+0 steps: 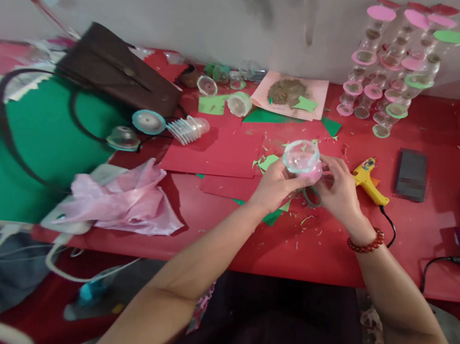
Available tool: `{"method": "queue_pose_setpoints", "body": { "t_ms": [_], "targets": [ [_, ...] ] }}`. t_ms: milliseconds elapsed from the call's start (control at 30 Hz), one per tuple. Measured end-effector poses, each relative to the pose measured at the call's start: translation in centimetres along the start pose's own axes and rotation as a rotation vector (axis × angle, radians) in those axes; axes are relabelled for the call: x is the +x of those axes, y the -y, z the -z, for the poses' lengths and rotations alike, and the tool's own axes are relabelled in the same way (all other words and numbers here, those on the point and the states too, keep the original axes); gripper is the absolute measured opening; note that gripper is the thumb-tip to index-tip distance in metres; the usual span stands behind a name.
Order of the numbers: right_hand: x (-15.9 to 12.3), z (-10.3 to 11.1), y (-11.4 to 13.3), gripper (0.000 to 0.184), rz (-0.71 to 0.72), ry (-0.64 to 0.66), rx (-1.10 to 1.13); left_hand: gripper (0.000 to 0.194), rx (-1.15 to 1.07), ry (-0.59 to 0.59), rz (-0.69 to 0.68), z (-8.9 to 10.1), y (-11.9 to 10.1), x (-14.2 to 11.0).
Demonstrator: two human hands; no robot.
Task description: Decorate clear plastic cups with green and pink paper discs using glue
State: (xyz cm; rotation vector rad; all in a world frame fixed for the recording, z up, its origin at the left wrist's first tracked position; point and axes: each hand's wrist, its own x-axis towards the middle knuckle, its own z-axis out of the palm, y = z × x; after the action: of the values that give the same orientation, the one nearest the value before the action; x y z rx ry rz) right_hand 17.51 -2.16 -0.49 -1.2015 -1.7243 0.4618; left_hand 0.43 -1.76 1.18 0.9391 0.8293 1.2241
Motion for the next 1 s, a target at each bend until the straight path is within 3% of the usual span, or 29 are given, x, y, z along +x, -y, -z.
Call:
{"method": "queue_pose_setpoints", "body": {
  "t_ms": [133, 233, 467, 567, 800, 1000],
  "targets": [
    [0.5, 1.5, 1.7, 0.020, -0.117, -0.167, 0.113, 0.047, 0.254, -0.108, -0.166, 0.7, 0.5, 0.4],
    [0.6, 2.1, 3.0, 0.014, -0.098, -0.190, 0.098, 0.037, 0.490, -0.166, -0.311, 1.2, 0.7, 0.4],
    [0.1, 1.2, 2.2, 0.034, -0.147, -0.141, -0.088, 0.036, 0.891, -0.167, -0.453, 1.7, 0.9, 0.3],
    [0.1, 1.0, 1.6, 0.033, -0.172, -0.140, -0.128, 0.037, 0.958, -0.162, -0.477, 1.8, 1.4, 0.3],
    [0.1, 0.9, 1.6, 0.012, -0.166, -0.086, -0.126, 0.038, 0.991, -0.139, -0.454, 2.1, 1.5, 0.4],
    [0.2, 1.0, 1.7, 0.005, -0.165, -0.123, -0.187, 0.040, 0.990, -0.143, -0.478, 2.0, 1.2, 0.5]
  ]
}}
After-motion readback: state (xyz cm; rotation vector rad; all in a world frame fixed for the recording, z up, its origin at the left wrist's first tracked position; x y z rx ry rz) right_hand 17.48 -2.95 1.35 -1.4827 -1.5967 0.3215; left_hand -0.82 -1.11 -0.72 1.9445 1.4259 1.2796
